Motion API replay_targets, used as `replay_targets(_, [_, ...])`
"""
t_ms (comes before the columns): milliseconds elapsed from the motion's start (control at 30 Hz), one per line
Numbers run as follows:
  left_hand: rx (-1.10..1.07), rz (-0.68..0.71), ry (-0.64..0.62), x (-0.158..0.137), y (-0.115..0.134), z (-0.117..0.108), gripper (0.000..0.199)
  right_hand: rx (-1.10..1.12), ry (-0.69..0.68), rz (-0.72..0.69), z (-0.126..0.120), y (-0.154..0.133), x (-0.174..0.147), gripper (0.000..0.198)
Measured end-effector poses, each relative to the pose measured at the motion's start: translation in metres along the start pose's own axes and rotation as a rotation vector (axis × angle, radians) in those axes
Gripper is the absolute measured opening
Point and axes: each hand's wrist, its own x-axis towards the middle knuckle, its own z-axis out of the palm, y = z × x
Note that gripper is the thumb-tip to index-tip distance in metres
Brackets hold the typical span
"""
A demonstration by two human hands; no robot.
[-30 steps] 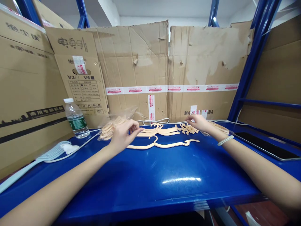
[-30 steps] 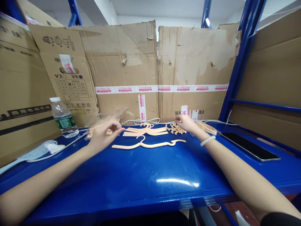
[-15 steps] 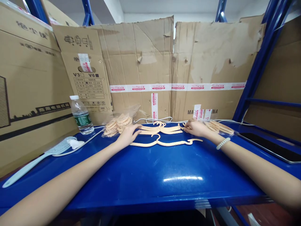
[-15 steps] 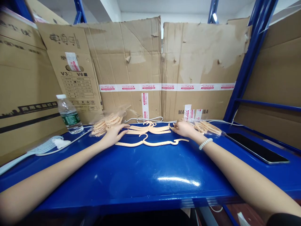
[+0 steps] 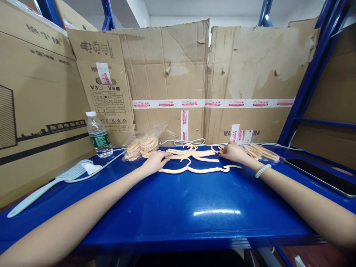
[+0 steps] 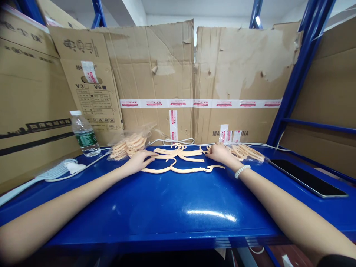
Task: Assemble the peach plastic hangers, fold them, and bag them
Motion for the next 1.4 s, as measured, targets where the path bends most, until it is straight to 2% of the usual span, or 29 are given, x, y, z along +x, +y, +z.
replay_targets(333, [-0.008,-0.009,-0.059,0.002,0.011,-0.002,0.026,0.107,0.001,0.207,-0.002,-0.007,-0.001,0.026])
replay_targets(633, [-0.006,-0.061,-0.009,0.001,0.015,-0.004,0.013,0.265,0.057,0.183,-0.005,0.004,0.004,0.014])
replay_targets(800, [-0.036,-0.101,0.038,-0.002,0.018,-0.002,0.01,0.321,0.127,0.181,-0.009,0.009,0.005,0.026])
replay_targets(933, [-0.091,-0.146,0.056,-0.005,0.019,0.0,0.009,0.385,0.165,0.216,-0.015,0.016,0.004,0.013])
replay_targets(1033, [-0.137,-0.186,0.083,-0.007,0.019,0.0,0.007,0.484,0.167,0.269,-0.021,0.015,0.002,0.017])
replay_targets(1133, [-0.175,-0.233,0.123,-0.009,0.018,0.001,0.004,0.653,0.098,0.292,-0.026,0.006,-0.003,0.019])
replay_targets(1267, [-0.218,-0.273,0.174,-0.011,0.015,0.005,0.003,0.899,-0.069,0.263,-0.031,-0.013,-0.01,0.016])
replay_targets(1400, [-0.252,-0.302,0.203,-0.011,0.012,0.009,0.004,1.376,-0.309,0.344,-0.037,-0.027,-0.015,0.01])
